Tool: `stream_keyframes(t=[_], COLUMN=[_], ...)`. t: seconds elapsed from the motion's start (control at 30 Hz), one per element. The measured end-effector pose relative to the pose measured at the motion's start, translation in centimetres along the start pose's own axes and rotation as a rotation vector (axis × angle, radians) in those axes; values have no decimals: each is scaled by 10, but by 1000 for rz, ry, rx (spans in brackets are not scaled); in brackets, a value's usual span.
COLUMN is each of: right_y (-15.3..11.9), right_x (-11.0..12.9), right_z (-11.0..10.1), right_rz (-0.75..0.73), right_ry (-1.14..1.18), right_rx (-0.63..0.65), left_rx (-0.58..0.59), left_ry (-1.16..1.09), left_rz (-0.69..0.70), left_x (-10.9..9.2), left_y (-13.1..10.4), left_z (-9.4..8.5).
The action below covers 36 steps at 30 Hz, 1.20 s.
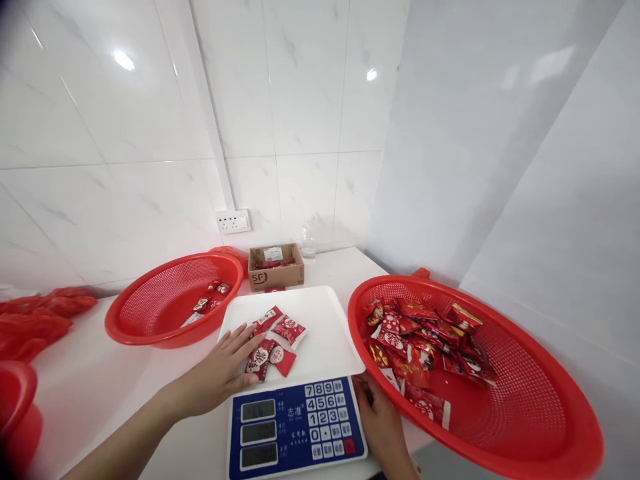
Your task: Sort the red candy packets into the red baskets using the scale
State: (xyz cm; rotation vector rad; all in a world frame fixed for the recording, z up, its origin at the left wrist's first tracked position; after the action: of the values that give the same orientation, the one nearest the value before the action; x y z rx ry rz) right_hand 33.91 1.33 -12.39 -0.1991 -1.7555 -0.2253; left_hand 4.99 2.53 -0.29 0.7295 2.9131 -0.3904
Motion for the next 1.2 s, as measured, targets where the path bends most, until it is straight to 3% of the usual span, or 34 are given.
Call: stream_keyframes(t=[0.23,0.47,0.6,0.73,0.83,0.97,1.1,1.2], right_y=[-4,-8,-9,-11,-11,-10,-9,-9], right_x=[-15,-2,1,1,-3,-6,-8,-10], right_z=[-8,-7,-5,-9,-11,-11,-10,-10], right_rz=[-54,-100,-67,-54,-51,-97,-114,-124], right_ry=[16,58,71,63,59,66,65,61], right_rx=[-43,-34,-3,-50,-67,-67,-56,-55], left_rx=[11,-56,-72,-132,-218,-345,-296,-240], left_ry=[31,128,112,95,85,81,41,30], left_rz=[31,85,124,110,26,-197,-351,-422], left_x=[-12,-23,-23,-16,6,64,119,141], left_y=[19,45,52,52,47,26,-5,-26], left_z=[-2,-8,-5,-5,-16,-39,-38,-28])
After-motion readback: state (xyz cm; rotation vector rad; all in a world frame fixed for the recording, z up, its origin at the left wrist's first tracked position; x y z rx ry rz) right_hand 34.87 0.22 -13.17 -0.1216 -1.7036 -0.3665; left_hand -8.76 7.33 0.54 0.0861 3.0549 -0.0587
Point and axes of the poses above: each hand's wrist, its own y-axis towards the middle knuckle, its own z-axis out of the palm, x = y × z, the point moved 7 cm from there along y, towards the middle knuckle, and after that the axes turned 9 degrees about y, right-handed, at the moved point
